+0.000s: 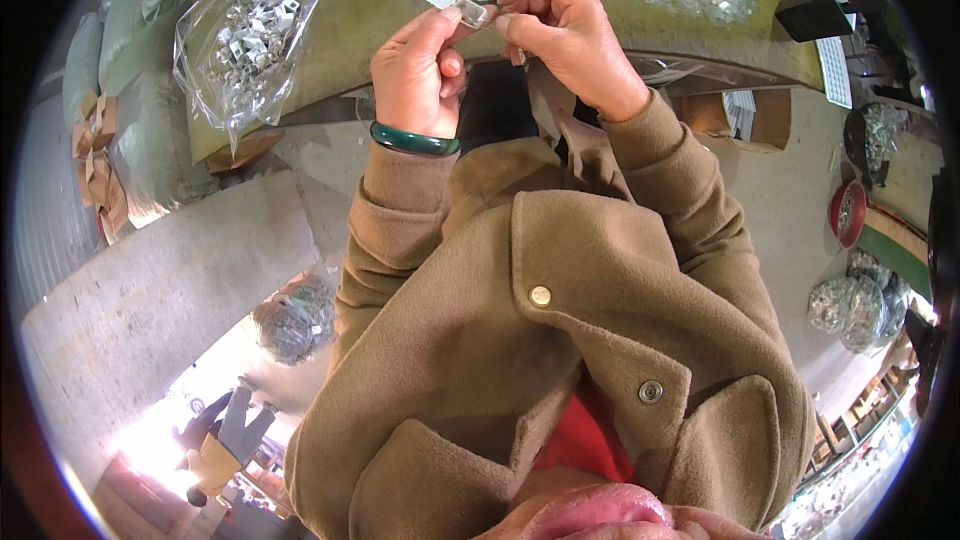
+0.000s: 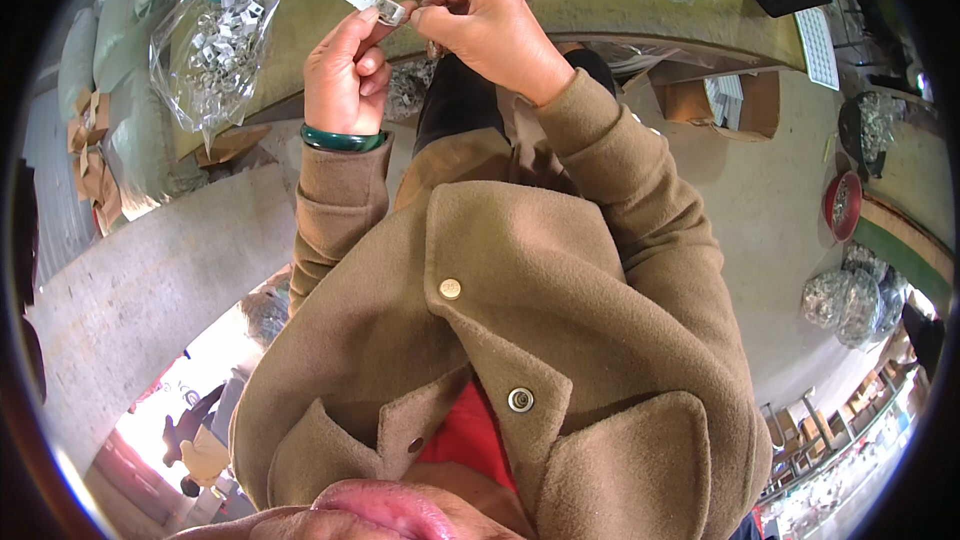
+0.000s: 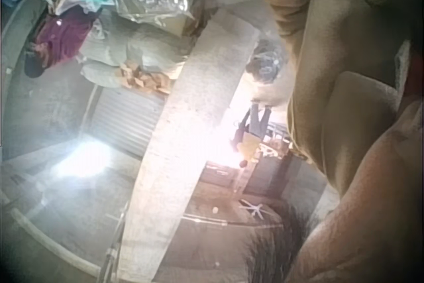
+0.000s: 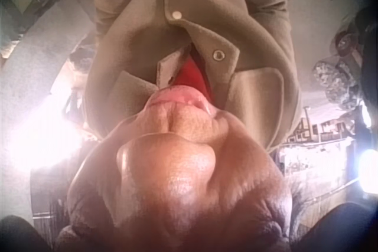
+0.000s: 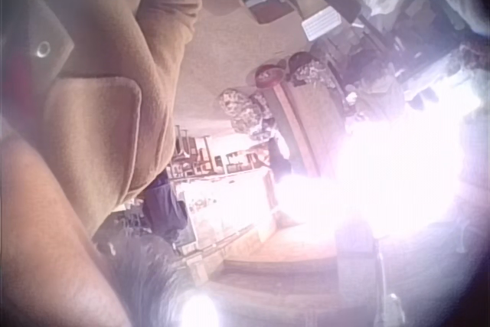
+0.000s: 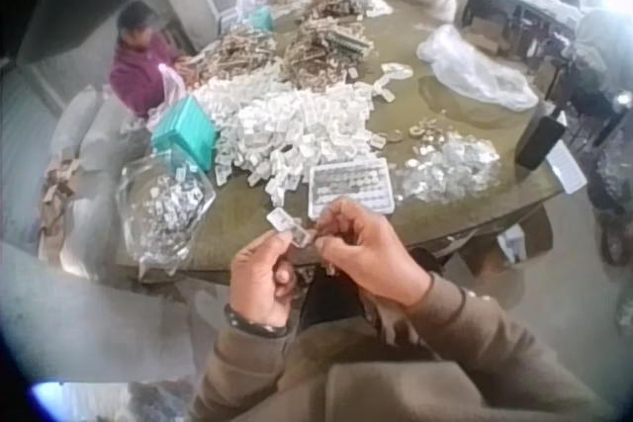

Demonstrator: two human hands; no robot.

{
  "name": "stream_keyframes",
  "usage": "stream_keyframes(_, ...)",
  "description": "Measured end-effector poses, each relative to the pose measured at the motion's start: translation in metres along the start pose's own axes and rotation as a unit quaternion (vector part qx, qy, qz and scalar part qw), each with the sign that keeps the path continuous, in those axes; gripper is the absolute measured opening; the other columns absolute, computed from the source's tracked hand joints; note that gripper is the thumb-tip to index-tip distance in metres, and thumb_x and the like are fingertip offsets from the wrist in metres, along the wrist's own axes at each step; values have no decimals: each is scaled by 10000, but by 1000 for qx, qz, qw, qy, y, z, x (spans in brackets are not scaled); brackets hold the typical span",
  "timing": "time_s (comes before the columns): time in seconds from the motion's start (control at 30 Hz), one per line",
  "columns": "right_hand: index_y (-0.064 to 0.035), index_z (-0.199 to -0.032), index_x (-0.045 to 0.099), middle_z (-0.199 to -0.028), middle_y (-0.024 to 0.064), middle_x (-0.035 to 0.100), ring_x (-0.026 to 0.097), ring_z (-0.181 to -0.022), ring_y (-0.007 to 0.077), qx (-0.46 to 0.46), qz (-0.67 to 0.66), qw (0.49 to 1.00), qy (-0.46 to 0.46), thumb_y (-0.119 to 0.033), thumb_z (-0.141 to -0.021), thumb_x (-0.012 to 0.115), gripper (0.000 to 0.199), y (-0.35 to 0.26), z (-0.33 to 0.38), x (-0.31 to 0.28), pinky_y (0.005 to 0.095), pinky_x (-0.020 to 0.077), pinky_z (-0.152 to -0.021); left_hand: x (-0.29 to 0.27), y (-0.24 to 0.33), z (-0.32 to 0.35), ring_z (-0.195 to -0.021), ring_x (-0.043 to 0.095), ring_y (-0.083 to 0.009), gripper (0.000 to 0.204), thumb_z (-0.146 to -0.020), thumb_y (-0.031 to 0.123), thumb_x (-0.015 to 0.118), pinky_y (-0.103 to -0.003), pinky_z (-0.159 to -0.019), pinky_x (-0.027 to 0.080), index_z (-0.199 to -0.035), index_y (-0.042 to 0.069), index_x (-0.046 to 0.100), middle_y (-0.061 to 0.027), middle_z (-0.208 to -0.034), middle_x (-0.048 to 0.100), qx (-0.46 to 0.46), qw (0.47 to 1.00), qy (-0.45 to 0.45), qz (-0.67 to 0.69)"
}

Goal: The person repeatedly picks small white rectangular components and metal rings from a table, joins them by hand, and places the assembled units into a compartmentalized tray. The person occasionally uses a small flashlight to illuminate the components during assembly.

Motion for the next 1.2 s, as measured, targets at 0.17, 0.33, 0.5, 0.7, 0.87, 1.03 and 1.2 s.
stream_keyframes(0.17, -27, -968, 525, -795, 3, 554, 594, -687, 79, -15, -77, 997, -1, 11, -887, 604, 120, 8, 2, 4, 226, 484, -594, -10, -7, -7, -510, 391, 32, 357, -981, 158, 512, -115, -403, 290, -1300, -1, 517, -133, -1277, 608, -105, 978, -49, 176)
stream_keyframes(0.33, -22, -956, 558, -824, 17, 600, 580, -701, 66, -15, 21, 999, 35, -5, -856, 629, 124, 17, -1, 1, 233, 484, -615, -19, -13, -16, -630, 575, 22, 324, -1001, 110, 467, -103, -475, 454, -1296, -18, 498, -138, -1318, 578, -203, 912, -79, 348)
stream_keyframes(0.5, -24, -992, 608, -855, 39, 640, 590, -726, 111, -91, 175, 976, 92, -45, -828, 680, 181, 15, 6, -3, 257, 495, -674, -16, -25, -27, -888, 680, -65, 282, -995, 122, 511, -131, -577, 558, -1240, -15, 538, -131, -1267, 606, -216, 928, -25, 304)
stream_keyframes(0.7, -21, -913, 682, -826, 90, 642, 611, -703, 195, -57, 317, 933, 158, -86, -849, 675, 92, -4, 1, -39, 296, 499, -661, -12, -29, -35, -996, 666, -125, 279, -977, 159, 571, -198, -730, 588, -1203, -3, 569, -113, -1171, 651, -124, 981, -34, 142)
stream_keyframes(0.87, -49, -928, 698, -797, 93, 636, 615, -688, 219, -87, 456, 871, 159, -145, -871, 665, 117, -9, -24, -61, 309, 496, -646, -10, -29, -35, -934, 682, -162, 193, -941, 89, 587, -255, -753, 584, -1103, -14, 604, -129, -1049, 688, -93, 992, -62, 62)
stream_keyframes(1.03, -103, -943, 711, -858, 74, 641, 642, -769, 301, -148, 550, 811, 130, -152, -844, 666, 120, 7, -40, -52, 379, 511, -665, -5, -38, -36, -914, 685, -163, 183, -928, 50, 546, -264, -767, 581, -1084, -16, 617, -131, -1048, 689, -98, 992, -72, 35)
stream_keyframes(1.2, -101, -936, 695, -861, 75, 638, 642, -787, 305, -134, 594, 785, 117, -126, -843, 647, 108, 13, -40, -47, 379, 514, -667, -3, -42, -40, -957, 680, -161, 217, -941, 56, 551, -252, -794, 577, -1136, -26, 603, -142, -1086, 681, -104, 989, -103, 25)
Point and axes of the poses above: each hand's wrist, its own z-axis away from the middle knuckle, its own x-axis out of the palm, y = z × x, the point moved 1 cm from there along -z, towards the middle knuckle
